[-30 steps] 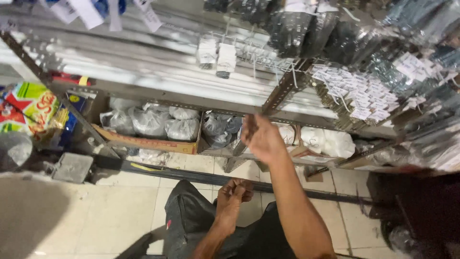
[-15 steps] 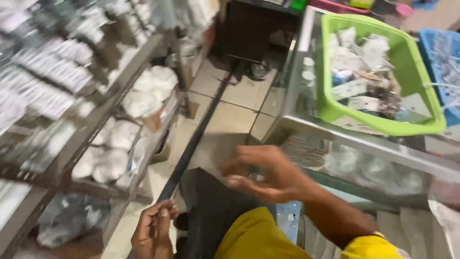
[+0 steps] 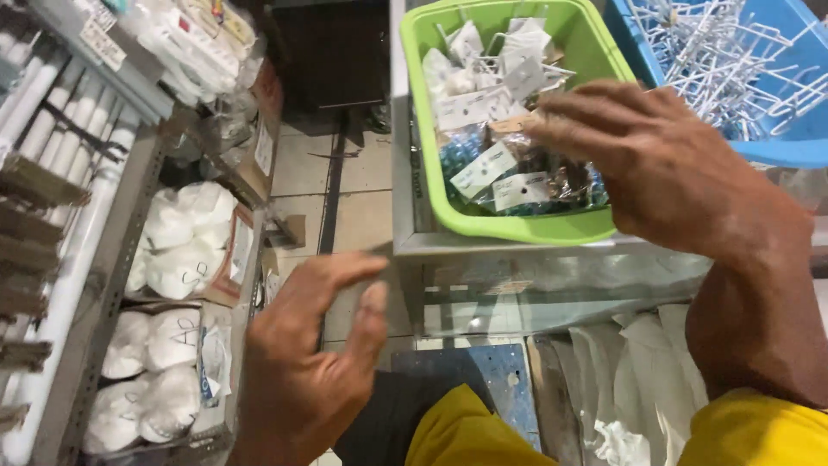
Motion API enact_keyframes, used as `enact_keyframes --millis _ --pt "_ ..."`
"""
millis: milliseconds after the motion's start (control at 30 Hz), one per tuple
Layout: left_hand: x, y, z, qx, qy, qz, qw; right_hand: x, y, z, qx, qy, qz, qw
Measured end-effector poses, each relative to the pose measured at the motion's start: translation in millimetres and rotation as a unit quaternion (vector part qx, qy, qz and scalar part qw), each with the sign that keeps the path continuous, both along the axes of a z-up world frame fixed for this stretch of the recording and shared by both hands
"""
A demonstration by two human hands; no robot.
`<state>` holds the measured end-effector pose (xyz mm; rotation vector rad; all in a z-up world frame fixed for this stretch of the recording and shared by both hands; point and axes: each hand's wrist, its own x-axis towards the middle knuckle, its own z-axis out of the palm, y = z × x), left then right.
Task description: The person repeatedly picks small plastic bags of screws and bolts from a metal shelf, briefly inspects them, and places them into a green plastic bin. The person also handles white plastic wall anchors, moving them between the shelf and the bin.
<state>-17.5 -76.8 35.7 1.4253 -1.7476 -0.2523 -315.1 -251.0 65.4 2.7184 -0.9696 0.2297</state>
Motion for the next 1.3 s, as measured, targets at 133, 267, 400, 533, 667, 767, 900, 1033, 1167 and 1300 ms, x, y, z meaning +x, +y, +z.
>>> enact_keyframes --millis 133,267,400,533,667,767,900,1033,1167,1300 --pt "-27.1 -55.3 11.7 -0.039 -0.001 -0.088 0.995 -14.7 -14.9 -11.2 0.021 0.056 -0.019 0.998" --pt "-52.0 -98.8 16.4 -0.059 -0.029 -0.120 0.991 -22.2 -23.3 -4.2 -0.007 0.016 0.009 1.000" --pt "-62.7 -133.3 13.9 -0.055 -0.112 -0.137 0.983 -31.0 -26.7 -0.5 0.013 -0.003 0.052 0.999" --pt "-59.7 -156.0 0.7 -0.015 -0.217 -0.122 0.968 -45.4 -30.9 -5.3 0.052 0.004 0.034 0.998" --pt "-59.4 -168.4 -11.0 0.005 -0.252 -0.103 0.962 -47.0 -28.3 4.5 0.096 -0.060 0.075 0.991" --pt "-58.4 -169.3 -9.0 0.036 -0.242 -0.095 0.965 -43.5 -19.9 14.6 0.104 -0.124 0.053 0.985" --pt "-57.0 -166.0 -0.5 0.077 -0.160 -0.117 0.977 -43.2 -11.5 20.1 0.097 -0.169 0.030 0.980" --pt "-57.7 -161.6 11.1 0.083 -0.077 -0.172 0.979 -43.4 -12.0 22.8 0.087 -0.221 0.021 0.971" --pt "-67.8 -160.4 17.5 0.077 -0.052 -0.186 0.978 -30.4 -9.0 26.5 0.079 -0.263 0.026 0.961" --pt "-71.3 -154.5 24.7 0.098 -0.001 -0.163 0.982 -22.6 -4.1 23.9 0.100 -0.307 -0.021 0.946"
